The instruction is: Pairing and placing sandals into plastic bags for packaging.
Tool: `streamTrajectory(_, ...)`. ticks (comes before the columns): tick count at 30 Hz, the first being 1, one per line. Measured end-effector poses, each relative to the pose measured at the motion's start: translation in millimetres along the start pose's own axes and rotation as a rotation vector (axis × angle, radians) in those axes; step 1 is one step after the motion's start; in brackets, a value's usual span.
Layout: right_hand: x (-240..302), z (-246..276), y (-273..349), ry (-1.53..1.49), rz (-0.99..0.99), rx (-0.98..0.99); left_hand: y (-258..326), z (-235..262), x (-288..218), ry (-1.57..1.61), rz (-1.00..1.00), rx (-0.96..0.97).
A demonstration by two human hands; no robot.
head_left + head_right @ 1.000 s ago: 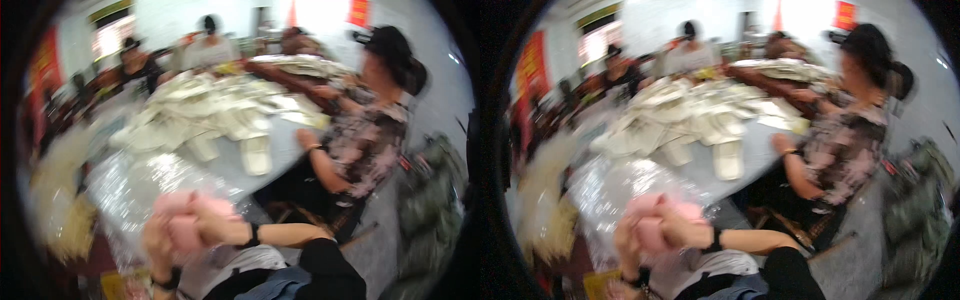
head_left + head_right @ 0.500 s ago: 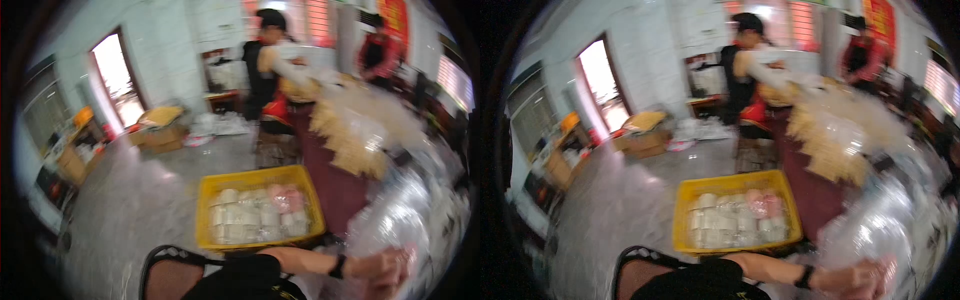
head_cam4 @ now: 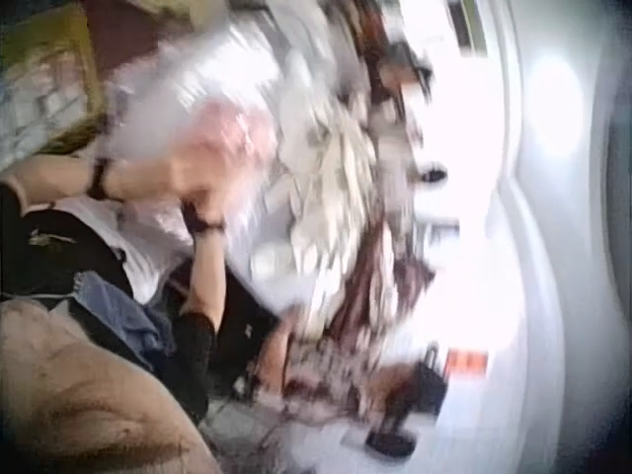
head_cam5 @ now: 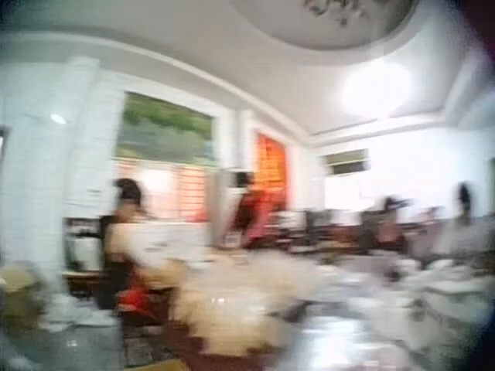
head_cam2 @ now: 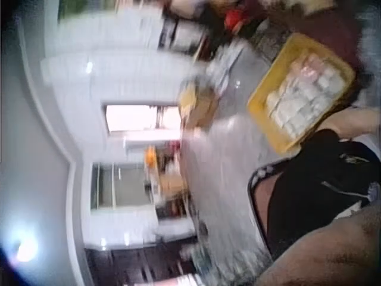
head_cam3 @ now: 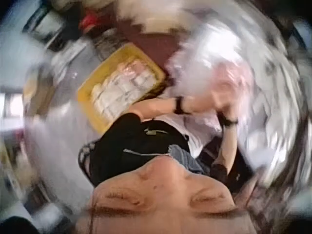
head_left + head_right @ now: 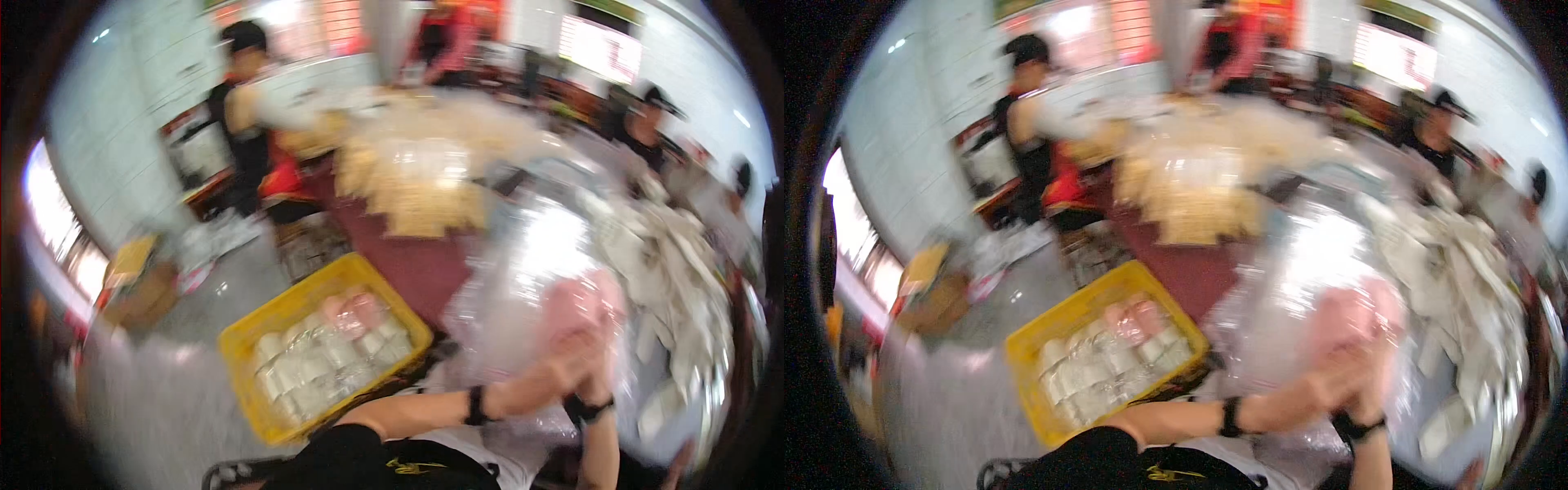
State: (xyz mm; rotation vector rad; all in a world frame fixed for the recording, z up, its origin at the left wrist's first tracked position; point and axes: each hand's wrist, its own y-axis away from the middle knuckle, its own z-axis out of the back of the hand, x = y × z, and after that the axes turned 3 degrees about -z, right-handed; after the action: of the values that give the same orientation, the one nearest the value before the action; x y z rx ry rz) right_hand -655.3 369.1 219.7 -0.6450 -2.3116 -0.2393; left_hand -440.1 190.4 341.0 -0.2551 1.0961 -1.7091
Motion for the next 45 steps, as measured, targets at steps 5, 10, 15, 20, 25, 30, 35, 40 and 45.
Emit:
streamTrajectory(5,13,-118,-29,0.906,0.617,-0.347,-20,7,-27,0.249,-0.056,0.172)
streamTrajectory(10,38,-178,-73,1.794,0.728,-0.467,-21,7,-42,0.271,-0.081,0.163)
streamTrajectory(15,38,-134,-87,2.167,0.665,-0.467,-17,-10,-46,0.263,-0.063,0.201)
streamTrajectory(20,29,-149,-83,1.420,0.531,-0.442,-13,8,-31,0.310,-0.020,0.309)
streamTrajectory(25,15,-148,-27,1.973,0.534,-0.364,-6,44,2,0.265,-0.011,0.311)
streamTrajectory(30,6,-133,0,1.849,0.518,-0.262,-1,39,26,0.071,0.046,0.310)
streamTrajectory(35,-14,-135,-21,0.692,0.116,-0.233,15,26,34,0.040,0.047,0.354)
streamTrajectory(40,-19,-110,-3,1.668,0.552,-0.065,17,25,42,0.041,0.040,0.425)
streamTrajectory(45,36,-155,87,1.793,0.464,-0.051,1,41,41,0.030,-0.037,0.415)
